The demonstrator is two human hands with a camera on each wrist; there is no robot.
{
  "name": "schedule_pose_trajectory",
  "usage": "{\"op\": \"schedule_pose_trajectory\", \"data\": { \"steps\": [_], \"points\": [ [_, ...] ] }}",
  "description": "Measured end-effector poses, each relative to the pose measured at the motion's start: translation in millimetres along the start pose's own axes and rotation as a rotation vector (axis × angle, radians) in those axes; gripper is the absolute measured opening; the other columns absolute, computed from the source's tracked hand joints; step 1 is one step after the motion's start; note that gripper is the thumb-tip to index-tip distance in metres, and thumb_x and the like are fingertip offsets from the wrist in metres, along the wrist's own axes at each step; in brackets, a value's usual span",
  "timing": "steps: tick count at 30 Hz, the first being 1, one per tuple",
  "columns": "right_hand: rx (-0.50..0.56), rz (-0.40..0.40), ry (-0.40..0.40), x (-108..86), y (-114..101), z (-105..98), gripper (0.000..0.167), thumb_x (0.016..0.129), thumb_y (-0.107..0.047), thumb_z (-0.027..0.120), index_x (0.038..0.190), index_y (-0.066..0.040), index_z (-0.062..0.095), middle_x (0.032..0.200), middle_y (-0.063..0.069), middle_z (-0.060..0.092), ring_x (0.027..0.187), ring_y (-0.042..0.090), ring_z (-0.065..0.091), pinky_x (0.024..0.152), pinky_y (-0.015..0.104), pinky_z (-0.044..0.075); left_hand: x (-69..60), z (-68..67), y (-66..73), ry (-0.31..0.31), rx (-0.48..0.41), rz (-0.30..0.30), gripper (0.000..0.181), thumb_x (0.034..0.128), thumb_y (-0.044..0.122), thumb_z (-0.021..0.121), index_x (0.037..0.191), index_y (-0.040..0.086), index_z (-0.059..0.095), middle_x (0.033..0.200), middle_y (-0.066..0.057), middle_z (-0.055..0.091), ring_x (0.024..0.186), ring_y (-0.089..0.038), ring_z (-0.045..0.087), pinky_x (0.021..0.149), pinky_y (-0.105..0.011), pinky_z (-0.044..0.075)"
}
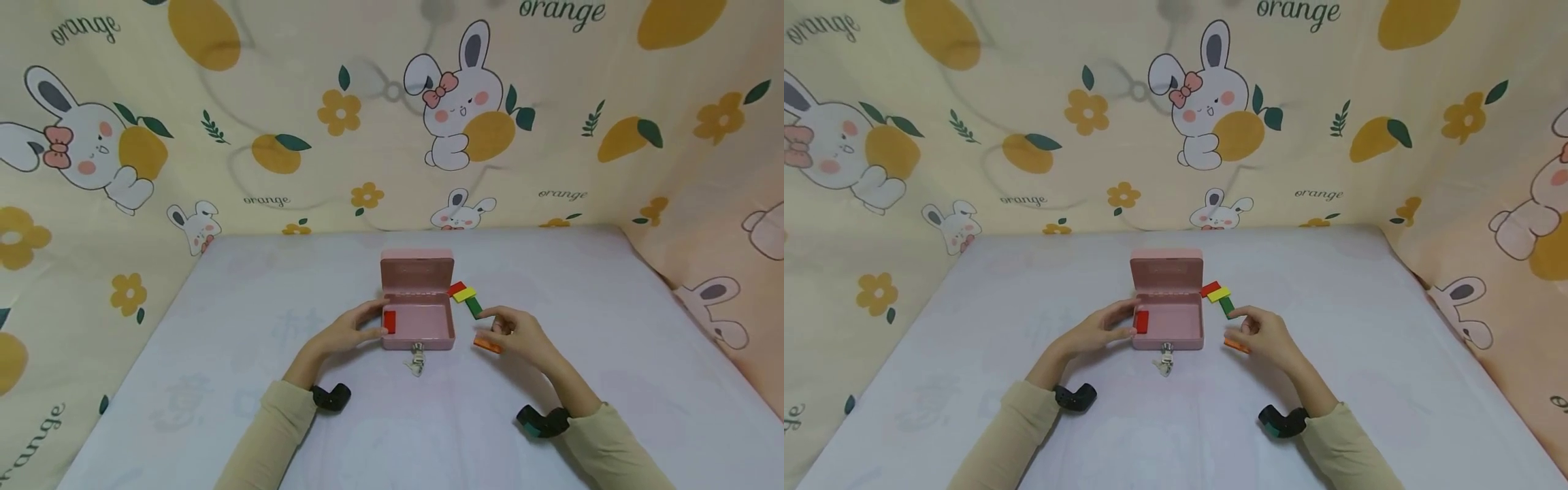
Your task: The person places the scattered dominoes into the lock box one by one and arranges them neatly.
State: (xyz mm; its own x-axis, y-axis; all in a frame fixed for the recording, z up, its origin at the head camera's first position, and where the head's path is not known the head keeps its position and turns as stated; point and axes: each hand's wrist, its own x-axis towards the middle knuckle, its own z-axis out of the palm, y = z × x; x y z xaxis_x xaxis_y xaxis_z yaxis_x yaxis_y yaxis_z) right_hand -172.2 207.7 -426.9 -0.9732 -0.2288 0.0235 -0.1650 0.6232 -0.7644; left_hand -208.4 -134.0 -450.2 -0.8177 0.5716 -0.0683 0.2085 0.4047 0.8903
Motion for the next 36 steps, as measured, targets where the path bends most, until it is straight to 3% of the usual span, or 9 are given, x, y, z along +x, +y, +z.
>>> {"op": "schedule_pose_trajectory", "data": {
  "steps": [14,19,28,36],
  "points": [
    [0.033,0.106,-0.004,3.9,26,-1,0.043,0.084,-0.017,0.074,0.119,0.003,0.060,0.069,-0.001,0.049,0.061,0.006,0.043,0.051,0.019,0.035,-7.1,1.1,-4.1,0.008,0.010,-0.009,0.064,0.0937,0.025,0.063,0.149,0.012,0.034,0.158,-0.013,0.032,0.147,-0.034,0.030,0.123,-0.053,0.023],
    [0.034,0.148,-0.001,3.5,28,-7,0.049,0.083,-0.019,0.075,0.123,0.005,0.058,0.069,-0.002,0.049,0.061,0.006,0.043,0.053,0.020,0.034,-6.0,0.5,-2.7,0.001,0.020,-0.025,0.064,0.0940,0.028,0.062,0.150,0.015,0.033,0.159,-0.012,0.031,0.148,-0.033,0.029,0.123,-0.053,0.022],
    [0.031,0.216,-0.009,6.3,35,-12,0.054,0.083,-0.021,0.076,0.126,0.004,0.056,0.069,-0.003,0.050,0.062,0.006,0.042,0.055,0.020,0.035,-2.9,-3.0,1.9,-0.001,0.012,0.008,0.063,0.0948,0.024,0.061,0.150,0.011,0.033,0.159,-0.015,0.029,0.147,-0.036,0.029,0.123,-0.054,0.022],
    [0.035,0.238,-0.024,3.0,37,-15,0.057,0.082,-0.020,0.077,0.127,0.005,0.054,0.068,-0.004,0.050,0.062,0.008,0.043,0.057,0.021,0.035,1.0,0.3,0.4,-0.008,-0.006,-0.027,0.065,0.0941,0.026,0.062,0.150,0.013,0.033,0.160,-0.013,0.029,0.148,-0.034,0.028,0.123,-0.053,0.022]
  ]
}}
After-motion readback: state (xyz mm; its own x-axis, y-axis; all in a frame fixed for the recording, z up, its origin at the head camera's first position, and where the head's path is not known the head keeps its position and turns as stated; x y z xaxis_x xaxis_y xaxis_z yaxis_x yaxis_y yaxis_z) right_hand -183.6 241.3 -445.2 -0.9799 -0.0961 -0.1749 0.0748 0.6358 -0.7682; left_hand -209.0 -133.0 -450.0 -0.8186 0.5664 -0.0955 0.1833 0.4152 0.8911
